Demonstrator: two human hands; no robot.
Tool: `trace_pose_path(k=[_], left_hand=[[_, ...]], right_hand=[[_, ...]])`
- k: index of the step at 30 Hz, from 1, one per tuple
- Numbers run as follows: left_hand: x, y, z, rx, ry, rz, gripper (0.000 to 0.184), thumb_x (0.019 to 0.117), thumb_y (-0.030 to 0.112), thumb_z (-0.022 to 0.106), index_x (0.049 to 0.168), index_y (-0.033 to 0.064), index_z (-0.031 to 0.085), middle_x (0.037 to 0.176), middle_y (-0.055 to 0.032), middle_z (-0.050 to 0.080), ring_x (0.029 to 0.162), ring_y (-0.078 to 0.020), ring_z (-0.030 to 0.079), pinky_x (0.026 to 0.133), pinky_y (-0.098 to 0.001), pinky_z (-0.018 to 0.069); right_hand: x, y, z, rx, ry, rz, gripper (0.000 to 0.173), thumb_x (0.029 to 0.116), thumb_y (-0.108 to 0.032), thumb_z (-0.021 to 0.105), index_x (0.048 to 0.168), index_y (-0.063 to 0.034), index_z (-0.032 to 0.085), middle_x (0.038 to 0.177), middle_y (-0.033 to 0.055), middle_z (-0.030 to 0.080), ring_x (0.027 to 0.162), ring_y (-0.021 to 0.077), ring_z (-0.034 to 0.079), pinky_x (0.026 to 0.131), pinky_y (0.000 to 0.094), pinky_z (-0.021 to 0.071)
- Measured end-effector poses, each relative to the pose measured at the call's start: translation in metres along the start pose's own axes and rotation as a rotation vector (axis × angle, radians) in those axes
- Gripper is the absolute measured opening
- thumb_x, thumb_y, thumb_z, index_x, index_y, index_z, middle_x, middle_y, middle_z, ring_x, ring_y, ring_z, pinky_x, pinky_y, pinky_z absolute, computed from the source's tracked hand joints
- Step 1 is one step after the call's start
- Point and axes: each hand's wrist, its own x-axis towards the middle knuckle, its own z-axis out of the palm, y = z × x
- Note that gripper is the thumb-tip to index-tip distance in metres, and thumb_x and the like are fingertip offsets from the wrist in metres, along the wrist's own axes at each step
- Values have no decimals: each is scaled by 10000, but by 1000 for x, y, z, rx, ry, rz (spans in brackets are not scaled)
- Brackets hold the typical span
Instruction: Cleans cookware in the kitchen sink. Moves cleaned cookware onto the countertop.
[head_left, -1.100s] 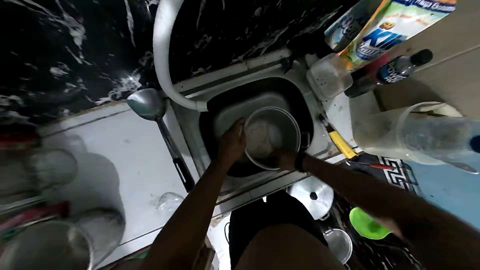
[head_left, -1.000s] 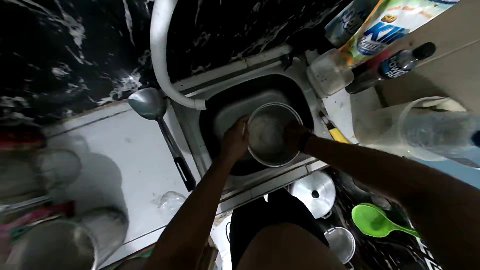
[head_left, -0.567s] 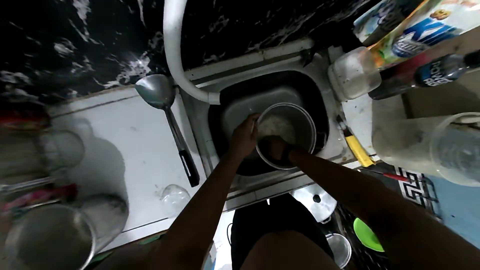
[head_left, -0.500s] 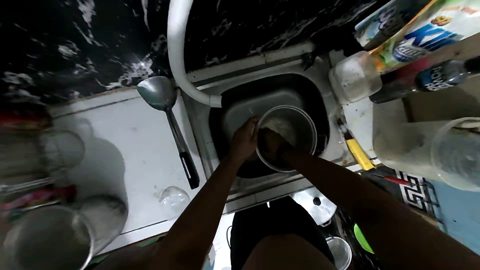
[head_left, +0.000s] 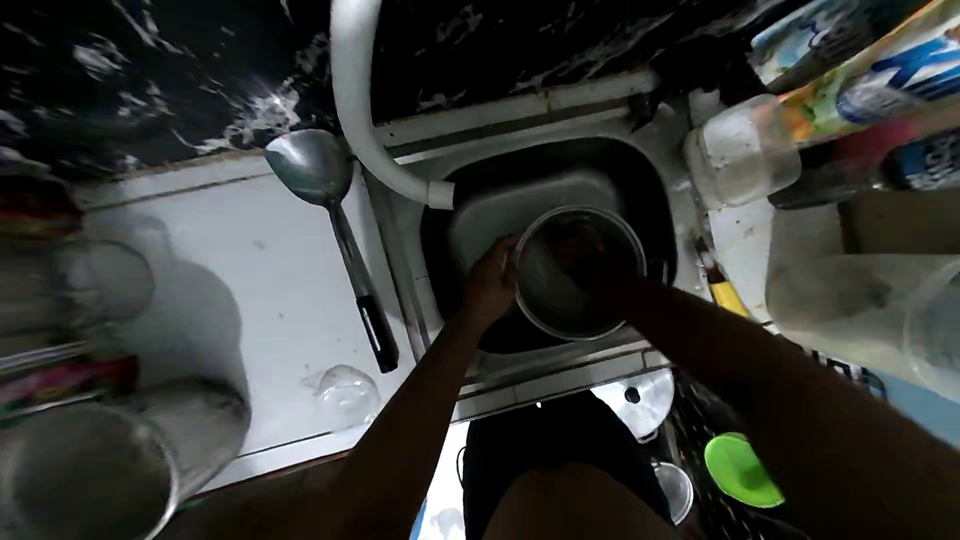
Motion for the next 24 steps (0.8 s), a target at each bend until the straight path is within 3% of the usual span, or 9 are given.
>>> trace_pose_path(k=[3,5,8,11,14,18,21,23,24], left_hand=[[4,6,3,9,3,53,390,1091,161,442,1472,103,496,1383,-131,622,1192,-280,652,1018,-507,521],[10,11,3,26,-8,55,387,1096,181,433,1472,117,500,1382,-121,624,1197,-276,650,1020,-505,520],[13,15,-1,40,-38,21,392,1100,203,436,1483,143,497,1371,-118,631,1180,-279,658,1012,-516,524],[7,14,-2,28,-46,18,395,1103,207,429,1487,139,491,1374,-120,630,1190,-279,653,1021,-516,517],[9,16,3,60,-49,-3,401,1097,201,440,1491,137,482,1367,-136,628,1186,-301,651,1016,-530,514],[9,13,-3,75,-62,8,404,1087,149,441,1486,94,475,1385,-158,612,1205,-319,639,1024,-539,503],[9,25,1,71,-69,-12,391,1101,214,439,1478,124,488,1372,-137,625,1194,-299,649,1021,-537,510],[17,32,9,58,-69,7,395,1094,200,447,1475,107,494,1373,-137,621,1215,-276,639,1047,-509,509],[20,33,12,66,-72,16,397,1092,193,445,1475,98,492,1374,-141,619,1222,-274,635,1054,-500,505]], right_hand=[[-47,21,38,-26,-216,-21,447,992,-200,647,1388,-1,590,1400,268,571,1319,467,521,1100,644,392],[-38,-3,45,62,-277,-111,395,987,-254,654,1314,-31,641,1266,231,657,1186,425,625,999,646,478],[-6,-21,21,830,-16,38,342,1003,-140,632,1315,1,629,1244,210,674,1154,315,657,1041,508,517],[-10,-28,-11,1432,304,317,301,1076,-159,519,1281,39,615,1180,192,676,1033,246,679,909,418,586],[-46,-33,-2,887,200,27,322,1075,-76,467,1334,50,611,1320,236,637,1224,317,625,1072,448,494],[-105,-7,-10,343,-347,-119,411,1082,-245,514,1388,24,577,1368,257,604,1297,391,571,1120,542,416],[-98,41,-27,-107,-252,-53,345,1006,-154,609,1246,91,647,1299,320,611,1249,492,566,1075,637,422],[-65,55,-55,-231,-124,-70,399,1064,-123,495,1405,78,544,1511,275,478,1439,437,417,1194,564,323],[-48,66,-63,-369,-44,-239,388,1068,-66,453,1420,74,537,1560,237,444,1485,402,366,1232,512,285]])
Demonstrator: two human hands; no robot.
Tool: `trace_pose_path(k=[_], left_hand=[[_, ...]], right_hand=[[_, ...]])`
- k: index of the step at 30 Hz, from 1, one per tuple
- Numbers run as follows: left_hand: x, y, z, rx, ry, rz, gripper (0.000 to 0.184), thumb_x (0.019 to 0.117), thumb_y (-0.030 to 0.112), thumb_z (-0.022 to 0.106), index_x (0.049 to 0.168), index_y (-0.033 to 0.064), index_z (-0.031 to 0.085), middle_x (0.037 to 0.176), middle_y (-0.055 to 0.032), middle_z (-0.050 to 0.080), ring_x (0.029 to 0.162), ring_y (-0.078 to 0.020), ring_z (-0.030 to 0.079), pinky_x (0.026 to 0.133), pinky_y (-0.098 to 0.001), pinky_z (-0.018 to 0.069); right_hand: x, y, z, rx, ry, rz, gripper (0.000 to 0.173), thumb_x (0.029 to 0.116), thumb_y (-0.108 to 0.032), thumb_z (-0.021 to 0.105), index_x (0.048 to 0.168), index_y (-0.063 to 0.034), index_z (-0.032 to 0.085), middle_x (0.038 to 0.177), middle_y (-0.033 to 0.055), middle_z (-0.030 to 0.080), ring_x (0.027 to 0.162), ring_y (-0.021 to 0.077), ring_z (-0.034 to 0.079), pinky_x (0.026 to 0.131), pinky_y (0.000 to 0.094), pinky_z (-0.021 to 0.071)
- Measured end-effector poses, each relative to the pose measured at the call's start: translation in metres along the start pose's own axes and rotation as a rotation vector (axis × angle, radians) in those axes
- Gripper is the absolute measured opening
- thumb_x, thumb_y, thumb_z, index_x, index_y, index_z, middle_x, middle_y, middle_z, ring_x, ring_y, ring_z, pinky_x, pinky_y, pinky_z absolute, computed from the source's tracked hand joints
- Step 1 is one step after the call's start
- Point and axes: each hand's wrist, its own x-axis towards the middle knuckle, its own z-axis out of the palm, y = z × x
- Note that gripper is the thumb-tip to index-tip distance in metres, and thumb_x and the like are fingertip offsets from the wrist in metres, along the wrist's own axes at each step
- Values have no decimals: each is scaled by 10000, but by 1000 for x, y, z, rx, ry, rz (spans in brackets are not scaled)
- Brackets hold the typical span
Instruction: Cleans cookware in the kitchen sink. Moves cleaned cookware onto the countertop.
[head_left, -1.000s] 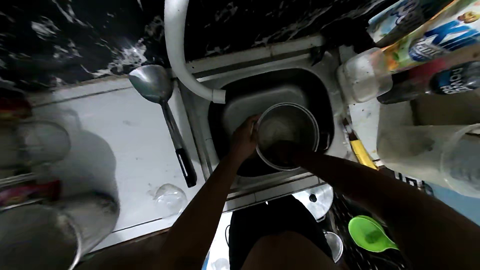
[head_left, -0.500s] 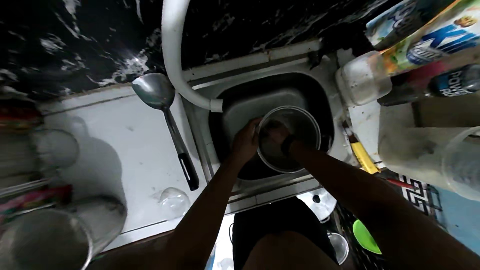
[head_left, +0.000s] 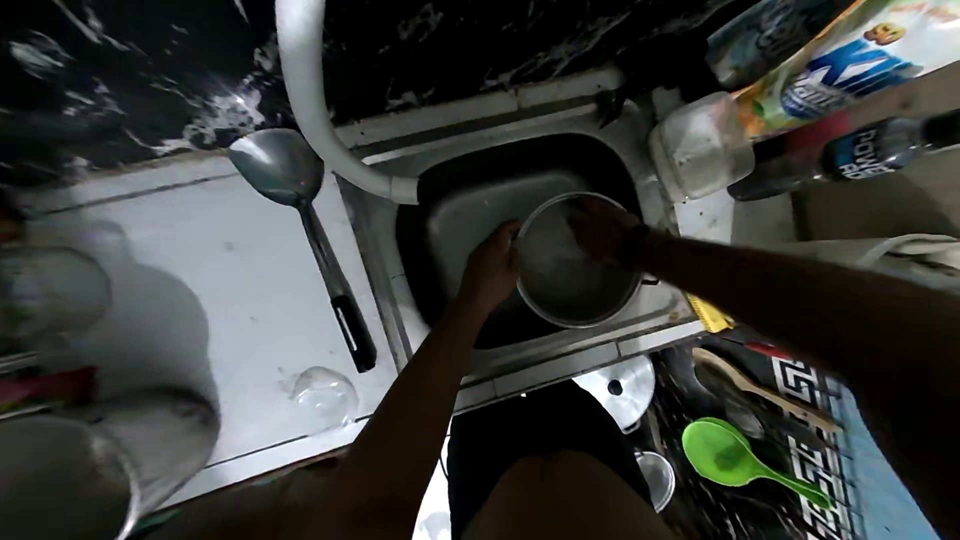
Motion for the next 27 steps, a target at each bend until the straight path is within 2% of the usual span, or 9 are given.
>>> trace_pose_path(k=[3,7,9,11,14,19,23,25,27], left_hand=[[-1,1,-3,19,-17,-29,396,1088,171,439,1475,105,487,1380,-146,614,1227,-299,631,1045,-519,501],[-3,-1,-6,3,-37,-43,399,1089,188,455,1485,146,484,1399,-115,604,1235,-273,627,1050,-514,504],[-3,3,-7,5,-42,-51,399,1092,187,448,1487,131,474,1384,-134,610,1201,-302,642,1022,-535,511],[-8,3,-7,21,-21,-36,406,1084,172,465,1485,108,475,1381,-161,609,1176,-342,651,995,-563,520],[-12,10,-9,11,-24,-54,446,1043,121,551,1482,102,480,1368,-170,615,1180,-350,647,1004,-567,517],[-21,12,-9,25,-17,-85,418,1086,178,458,1502,131,462,1409,-147,592,1226,-321,627,1034,-544,503],[-16,7,-16,56,-39,-65,412,1074,168,491,1483,118,475,1373,-165,609,1197,-341,637,1013,-561,510],[-19,-1,-21,72,-43,-41,407,1081,178,480,1483,111,469,1373,-163,610,1173,-338,650,997,-561,519],[-21,-8,-22,87,-34,-37,408,1090,205,465,1487,112,463,1387,-155,603,1182,-322,649,1012,-548,517]], right_hand=[[-1,21,-4,-175,75,-201,433,1024,17,507,1455,60,511,1624,187,376,1543,349,282,1271,463,219],[-56,-37,54,196,-80,76,396,937,-183,699,1267,33,663,1306,276,625,1253,468,565,1083,665,402],[-60,-77,39,336,-248,-10,370,1066,-151,510,1376,34,588,1357,285,601,1297,458,551,1111,614,393],[-50,-108,17,566,-75,1,394,1086,-129,469,1442,20,548,1426,256,579,1348,396,543,1161,510,386],[-24,-117,-29,686,299,190,329,1020,-138,601,1313,0,664,1328,225,657,1252,384,620,1091,537,460],[19,-84,-31,1088,406,558,346,1071,-164,527,1354,15,611,1349,203,636,1272,302,606,1099,445,480],[-29,-121,13,887,36,220,369,1050,-217,569,1358,-22,627,1338,214,641,1264,340,601,1114,508,443],[-54,-94,34,703,-187,146,429,1048,-174,552,1443,-5,554,1436,250,564,1357,397,524,1154,566,382],[-55,-56,38,381,-161,162,377,1005,-127,611,1344,38,616,1391,268,583,1328,450,526,1100,635,409]])
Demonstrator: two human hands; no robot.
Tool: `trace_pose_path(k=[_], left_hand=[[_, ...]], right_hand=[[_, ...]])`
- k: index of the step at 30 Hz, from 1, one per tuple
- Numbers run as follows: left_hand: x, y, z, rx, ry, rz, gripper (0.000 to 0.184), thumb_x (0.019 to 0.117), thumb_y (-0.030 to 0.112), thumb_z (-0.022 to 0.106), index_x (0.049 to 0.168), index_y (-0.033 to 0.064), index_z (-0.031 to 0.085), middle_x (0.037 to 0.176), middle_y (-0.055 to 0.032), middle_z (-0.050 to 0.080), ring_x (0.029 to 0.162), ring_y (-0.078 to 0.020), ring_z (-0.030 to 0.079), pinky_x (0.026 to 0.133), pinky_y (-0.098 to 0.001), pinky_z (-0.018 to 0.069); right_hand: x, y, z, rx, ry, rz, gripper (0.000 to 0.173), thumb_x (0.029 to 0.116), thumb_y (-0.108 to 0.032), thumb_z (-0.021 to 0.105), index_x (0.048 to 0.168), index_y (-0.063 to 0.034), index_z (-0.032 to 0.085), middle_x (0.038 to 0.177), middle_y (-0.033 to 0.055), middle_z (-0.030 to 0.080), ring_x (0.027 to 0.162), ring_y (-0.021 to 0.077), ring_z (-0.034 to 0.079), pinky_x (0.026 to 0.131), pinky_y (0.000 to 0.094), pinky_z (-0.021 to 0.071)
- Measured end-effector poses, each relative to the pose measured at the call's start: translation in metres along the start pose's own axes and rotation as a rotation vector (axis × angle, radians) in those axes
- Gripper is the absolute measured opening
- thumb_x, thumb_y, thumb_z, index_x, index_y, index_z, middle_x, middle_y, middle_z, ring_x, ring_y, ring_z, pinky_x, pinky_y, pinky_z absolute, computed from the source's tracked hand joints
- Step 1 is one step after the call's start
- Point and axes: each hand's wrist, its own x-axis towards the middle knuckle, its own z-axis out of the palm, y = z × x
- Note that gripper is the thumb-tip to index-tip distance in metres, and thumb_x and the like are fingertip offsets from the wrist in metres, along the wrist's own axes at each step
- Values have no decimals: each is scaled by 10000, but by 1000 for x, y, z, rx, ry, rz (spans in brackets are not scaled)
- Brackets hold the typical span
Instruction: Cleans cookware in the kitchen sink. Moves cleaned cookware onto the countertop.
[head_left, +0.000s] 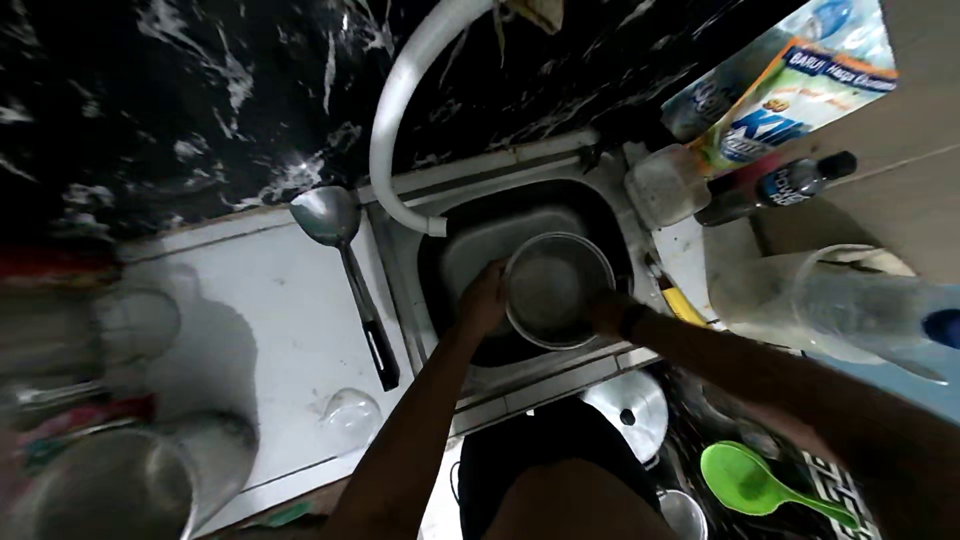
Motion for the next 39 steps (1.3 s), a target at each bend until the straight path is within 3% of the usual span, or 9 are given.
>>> trace_pose_path(k=[3,6,9,15,19,24,32,36,39], left_hand=[[2,1,2,11,-38,-7,429,1097,233,439,1506,105,445,1396,-162,596,1218,-303,630,1049,-514,500],[-2,-9,-1,35,-85,-85,537,1067,299,515,1544,94,378,1401,-192,582,1218,-307,628,1040,-494,511],[-31,5,-27,93,-67,-79,841,996,444,630,1629,90,205,1605,-170,381,1438,-302,443,1176,-482,393],[-91,133,-151,529,506,725,308,1006,288,606,1238,122,719,1344,-132,653,1269,-308,606,1059,-509,484],[-58,209,-223,887,566,816,479,1013,279,552,1466,127,522,1592,-155,409,1495,-372,331,1190,-558,291],[-21,243,-241,1208,432,719,492,1076,207,470,1552,100,412,1607,-104,406,1492,-313,362,1196,-529,300],[-12,271,-226,826,725,589,522,1030,417,567,1392,41,564,903,-123,740,859,-310,722,926,-520,528],[-49,221,-201,260,646,547,570,1002,326,662,1458,47,463,1284,-118,674,1172,-217,658,1032,-446,532],[-88,130,-141,-68,709,470,300,999,163,637,1238,-17,648,1187,-114,708,1094,-185,688,983,-404,573]], right_hand=[[36,40,-37,-303,403,-174,368,1005,-102,584,1359,-12,634,1498,192,537,1453,396,429,1201,544,348],[53,35,-72,-365,665,-329,282,915,-51,679,1188,-93,738,1305,122,674,1285,348,590,1104,532,467],[19,18,-81,425,522,-62,240,1006,-110,612,1214,-67,725,1231,143,702,1161,281,658,1011,491,536],[-45,0,-63,1781,406,-124,397,1065,-95,424,1454,-42,479,1305,177,611,1038,273,683,847,442,602],[-61,-33,-55,2099,395,-196,389,1107,-176,323,1429,-29,485,1289,188,637,1100,301,683,887,473,603],[-40,-56,-57,2062,318,-210,363,1104,-202,371,1357,-21,559,1278,175,645,1127,294,668,907,473,593],[1,-109,-103,1808,267,-159,359,1090,-270,488,1324,-23,602,1229,170,660,1083,266,665,894,432,581],[8,-132,-127,1615,273,-224,438,1069,-368,550,1370,-54,597,1293,181,644,1145,285,648,950,456,559],[14,-141,-131,1471,240,-325,502,984,-269,707,1412,-63,543,1290,185,634,1101,274,660,914,434,576]])
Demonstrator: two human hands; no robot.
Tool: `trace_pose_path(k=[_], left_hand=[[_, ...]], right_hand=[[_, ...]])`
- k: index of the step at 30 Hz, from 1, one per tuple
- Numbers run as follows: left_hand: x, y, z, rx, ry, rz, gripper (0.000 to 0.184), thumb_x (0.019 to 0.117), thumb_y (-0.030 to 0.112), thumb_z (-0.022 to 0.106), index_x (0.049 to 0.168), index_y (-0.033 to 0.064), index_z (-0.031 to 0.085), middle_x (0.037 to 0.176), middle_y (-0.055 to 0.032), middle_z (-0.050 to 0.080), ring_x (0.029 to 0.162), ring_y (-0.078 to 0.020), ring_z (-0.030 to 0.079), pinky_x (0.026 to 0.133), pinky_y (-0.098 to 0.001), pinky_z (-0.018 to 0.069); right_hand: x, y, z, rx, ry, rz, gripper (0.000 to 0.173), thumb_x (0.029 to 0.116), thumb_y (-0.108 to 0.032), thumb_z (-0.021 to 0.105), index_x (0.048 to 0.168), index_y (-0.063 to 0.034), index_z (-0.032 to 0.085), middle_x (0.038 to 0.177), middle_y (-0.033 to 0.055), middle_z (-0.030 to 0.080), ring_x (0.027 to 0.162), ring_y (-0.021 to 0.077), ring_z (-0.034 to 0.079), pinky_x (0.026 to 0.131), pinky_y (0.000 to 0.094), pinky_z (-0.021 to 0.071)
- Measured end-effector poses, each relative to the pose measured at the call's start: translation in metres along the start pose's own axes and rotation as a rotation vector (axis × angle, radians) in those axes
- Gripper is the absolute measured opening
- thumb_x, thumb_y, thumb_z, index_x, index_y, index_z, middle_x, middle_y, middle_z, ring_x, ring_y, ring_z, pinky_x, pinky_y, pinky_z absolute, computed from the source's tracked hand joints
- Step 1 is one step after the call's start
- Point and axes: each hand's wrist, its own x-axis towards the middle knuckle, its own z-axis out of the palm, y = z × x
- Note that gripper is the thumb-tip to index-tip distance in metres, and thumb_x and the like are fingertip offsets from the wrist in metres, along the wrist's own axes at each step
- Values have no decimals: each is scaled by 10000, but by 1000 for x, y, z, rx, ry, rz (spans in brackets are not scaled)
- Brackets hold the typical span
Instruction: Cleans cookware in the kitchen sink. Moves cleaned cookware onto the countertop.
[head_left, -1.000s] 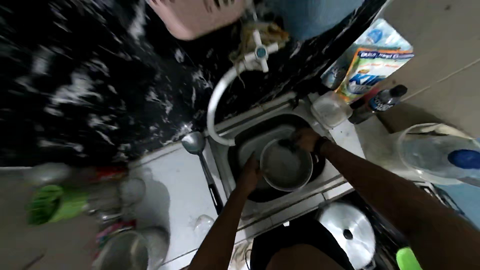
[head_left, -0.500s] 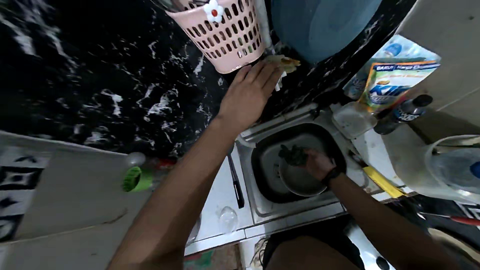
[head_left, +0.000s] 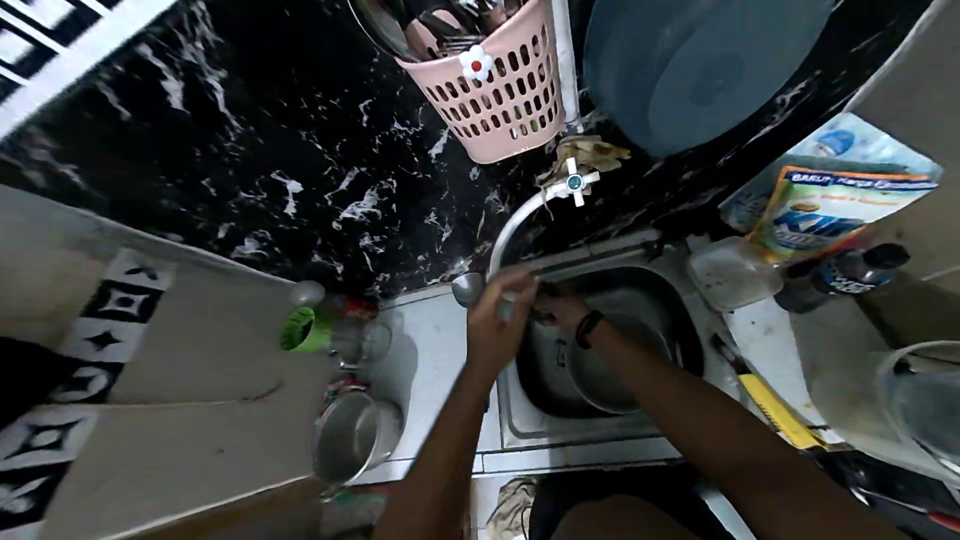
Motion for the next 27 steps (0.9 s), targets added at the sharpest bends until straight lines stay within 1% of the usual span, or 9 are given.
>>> trace_pose_path(k=[3,6,8,10,13,15,18,20,27], left_hand=[[-88,-41,18,-267,60,-512,281,1049,120,513,1204,-92,612,1095,-155,717,1007,-214,709,912,-384,593],[-117,-49,34,-436,104,-809,427,1056,194,510,1418,-30,479,1345,-176,608,1191,-239,628,978,-410,549],[-107,-46,42,-551,86,-906,614,1051,211,525,1590,67,268,1538,-172,450,1313,-254,551,1028,-429,520],[-87,-54,50,-688,87,-942,662,1063,163,505,1633,149,169,1582,-159,387,1294,-260,562,997,-430,540],[-63,-74,62,-700,95,-921,575,1019,113,592,1540,64,353,1364,-172,586,1128,-238,649,920,-402,574],[-52,-84,65,-691,110,-950,484,1008,135,631,1451,36,463,1279,-151,638,1083,-219,661,909,-393,575],[-35,-85,73,-761,154,-979,294,1040,140,568,1308,20,553,1128,-119,667,964,-190,661,839,-366,570],[-24,-77,82,-855,178,-1009,326,1049,151,554,1347,23,515,1170,-136,652,994,-214,660,850,-383,572],[8,-67,117,-962,207,-903,385,1032,220,596,1394,123,509,1060,-100,678,862,-201,672,739,-399,588]], right_hand=[[-4,-3,5,-262,-54,-113,436,1014,-215,656,1380,0,559,1283,230,635,1140,306,644,990,471,533],[-4,-7,11,-523,-38,-210,406,1076,-246,535,1368,33,581,1342,260,610,1252,353,597,1093,503,461],[-6,-9,13,-655,-69,-236,410,1068,-295,559,1316,24,624,1296,253,640,1236,365,608,1092,533,455],[-8,-16,12,-694,-153,-220,365,1025,-272,645,1264,4,635,1219,238,660,1130,355,645,1009,537,503],[-1,-21,-6,-658,-235,-225,464,951,-112,721,1391,-79,577,1263,208,646,1028,327,683,859,504,585],[6,-25,-25,-623,-184,-297,503,933,-104,746,1411,-108,589,1332,169,641,1133,297,665,967,501,557],[12,-23,-49,-544,-16,-381,326,942,-198,762,1238,-80,690,1155,144,714,995,271,704,890,495,585],[2,-22,-64,-489,112,-347,286,953,-256,753,1138,-42,709,1055,152,724,928,274,696,857,501,574],[-15,34,-105,-19,195,-158,312,1008,-150,657,1302,-49,648,1273,134,678,1113,236,682,929,441,588]])
